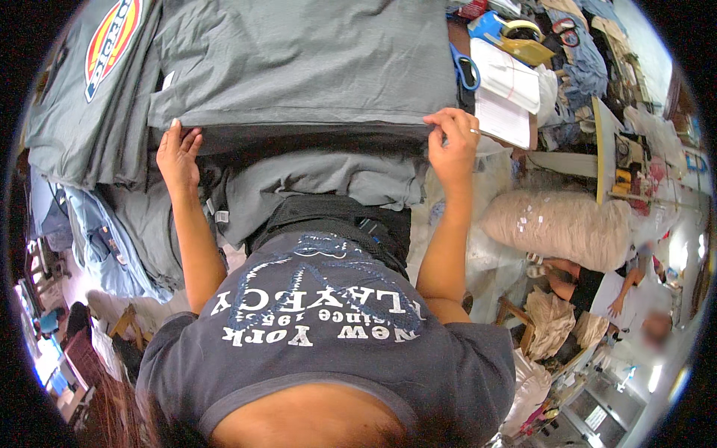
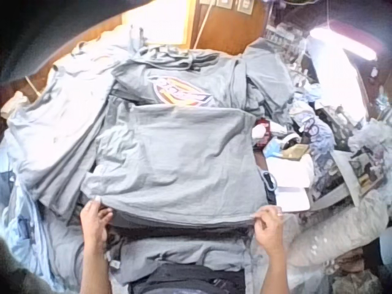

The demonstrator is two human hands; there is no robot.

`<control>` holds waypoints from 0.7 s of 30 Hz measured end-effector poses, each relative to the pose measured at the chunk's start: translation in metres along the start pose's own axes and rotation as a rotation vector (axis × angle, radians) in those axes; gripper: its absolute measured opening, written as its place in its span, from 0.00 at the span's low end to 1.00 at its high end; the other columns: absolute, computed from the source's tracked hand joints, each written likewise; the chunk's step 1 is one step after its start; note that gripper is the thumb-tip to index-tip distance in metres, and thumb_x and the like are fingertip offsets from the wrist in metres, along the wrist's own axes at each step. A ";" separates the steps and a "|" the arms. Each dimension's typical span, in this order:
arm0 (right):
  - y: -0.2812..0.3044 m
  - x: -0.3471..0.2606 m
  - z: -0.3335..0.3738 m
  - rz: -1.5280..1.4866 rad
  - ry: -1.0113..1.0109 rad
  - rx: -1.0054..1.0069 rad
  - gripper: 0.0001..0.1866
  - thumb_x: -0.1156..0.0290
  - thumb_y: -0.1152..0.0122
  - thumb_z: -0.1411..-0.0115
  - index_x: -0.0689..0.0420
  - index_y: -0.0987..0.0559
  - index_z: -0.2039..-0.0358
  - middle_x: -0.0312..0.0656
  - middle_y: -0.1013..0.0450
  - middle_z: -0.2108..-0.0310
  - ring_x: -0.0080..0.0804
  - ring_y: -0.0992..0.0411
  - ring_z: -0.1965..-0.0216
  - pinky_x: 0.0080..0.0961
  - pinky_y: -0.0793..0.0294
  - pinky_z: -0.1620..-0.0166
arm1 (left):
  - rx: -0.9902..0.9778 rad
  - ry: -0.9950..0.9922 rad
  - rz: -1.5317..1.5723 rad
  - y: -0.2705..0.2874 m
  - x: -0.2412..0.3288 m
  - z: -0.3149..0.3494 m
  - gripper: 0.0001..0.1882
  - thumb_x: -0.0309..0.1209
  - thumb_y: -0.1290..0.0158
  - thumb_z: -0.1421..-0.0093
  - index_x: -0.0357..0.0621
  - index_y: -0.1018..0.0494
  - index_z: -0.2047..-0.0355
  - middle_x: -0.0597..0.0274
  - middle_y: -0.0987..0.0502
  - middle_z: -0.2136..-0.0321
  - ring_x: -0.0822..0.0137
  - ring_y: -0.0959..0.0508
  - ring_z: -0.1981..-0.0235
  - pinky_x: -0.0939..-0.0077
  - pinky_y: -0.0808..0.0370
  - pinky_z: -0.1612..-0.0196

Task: The person sorts a stack of grey t-shirts on a work table, unfolding each one to check the front, using shears to trim loose threads, and stacking them back together.

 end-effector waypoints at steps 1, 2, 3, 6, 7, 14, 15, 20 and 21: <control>0.001 0.001 0.000 -0.011 0.021 -0.002 0.12 0.84 0.50 0.61 0.55 0.24 0.76 0.37 0.31 0.72 0.34 0.37 0.65 0.27 0.38 0.61 | -0.010 0.003 0.012 0.003 -0.005 -0.001 0.09 0.33 0.49 0.45 0.41 0.33 0.76 0.62 0.29 0.77 0.69 0.26 0.77 0.81 0.28 0.74; 0.003 0.004 -0.002 -0.072 -0.022 0.021 0.12 0.84 0.51 0.61 0.56 0.24 0.76 0.37 0.31 0.73 0.33 0.36 0.66 0.26 0.38 0.61 | 0.001 -0.001 0.012 0.002 -0.005 0.002 0.10 0.34 0.49 0.46 0.41 0.33 0.77 0.63 0.30 0.79 0.69 0.26 0.77 0.80 0.28 0.74; 0.006 0.006 -0.004 -0.133 -0.064 0.045 0.12 0.84 0.52 0.61 0.56 0.24 0.76 0.37 0.31 0.73 0.33 0.36 0.67 0.26 0.38 0.62 | -0.002 0.002 0.017 0.002 -0.006 0.004 0.10 0.34 0.49 0.46 0.42 0.34 0.76 0.63 0.30 0.78 0.69 0.26 0.76 0.80 0.29 0.73; 0.015 0.023 -0.013 -0.162 -0.177 0.127 0.10 0.84 0.53 0.57 0.58 0.25 0.74 0.38 0.30 0.73 0.33 0.33 0.70 0.24 0.36 0.65 | 0.084 -0.014 0.056 -0.001 -0.013 0.018 0.09 0.34 0.49 0.45 0.42 0.34 0.73 0.64 0.31 0.77 0.70 0.27 0.74 0.79 0.29 0.70; 0.017 0.028 -0.020 -0.167 -0.203 0.164 0.10 0.83 0.53 0.56 0.58 0.25 0.74 0.38 0.30 0.73 0.33 0.33 0.70 0.24 0.35 0.66 | 0.130 -0.024 0.073 -0.001 -0.016 0.022 0.09 0.33 0.49 0.45 0.42 0.35 0.72 0.64 0.31 0.77 0.71 0.27 0.74 0.79 0.29 0.70; 0.000 0.066 -0.072 0.053 -0.215 0.140 0.08 0.74 0.46 0.52 0.59 0.26 0.70 0.44 0.29 0.72 0.38 0.31 0.67 0.32 0.34 0.64 | -0.003 0.093 0.216 -0.022 -0.036 0.045 0.09 0.30 0.50 0.45 0.39 0.35 0.65 0.61 0.28 0.71 0.68 0.27 0.67 0.76 0.28 0.63; -0.003 0.066 -0.079 0.144 -0.200 0.109 0.09 0.72 0.44 0.52 0.59 0.27 0.70 0.45 0.29 0.71 0.39 0.31 0.67 0.33 0.34 0.64 | -0.041 0.106 0.237 -0.025 -0.038 0.046 0.10 0.28 0.51 0.45 0.38 0.35 0.64 0.60 0.28 0.70 0.66 0.26 0.65 0.73 0.28 0.61; -0.016 0.049 -0.089 0.544 -0.133 0.024 0.12 0.69 0.41 0.56 0.56 0.27 0.68 0.48 0.33 0.67 0.45 0.34 0.63 0.36 0.32 0.62 | -0.061 0.131 0.290 -0.029 -0.040 0.048 0.12 0.28 0.50 0.45 0.37 0.36 0.63 0.60 0.29 0.69 0.66 0.27 0.65 0.72 0.28 0.59; -0.016 0.046 -0.090 0.579 -0.157 0.012 0.11 0.70 0.43 0.55 0.57 0.27 0.69 0.48 0.33 0.67 0.45 0.34 0.64 0.37 0.31 0.63 | -0.073 0.126 0.292 -0.031 -0.040 0.047 0.12 0.28 0.49 0.46 0.38 0.36 0.63 0.60 0.29 0.68 0.66 0.27 0.65 0.71 0.29 0.59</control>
Point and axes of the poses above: each hand's wrist, its own z-axis away from the middle knuckle, its own y-axis out of the back of the hand, x = y × z, the point moved 4 cm from there along -z, towards the middle knuckle
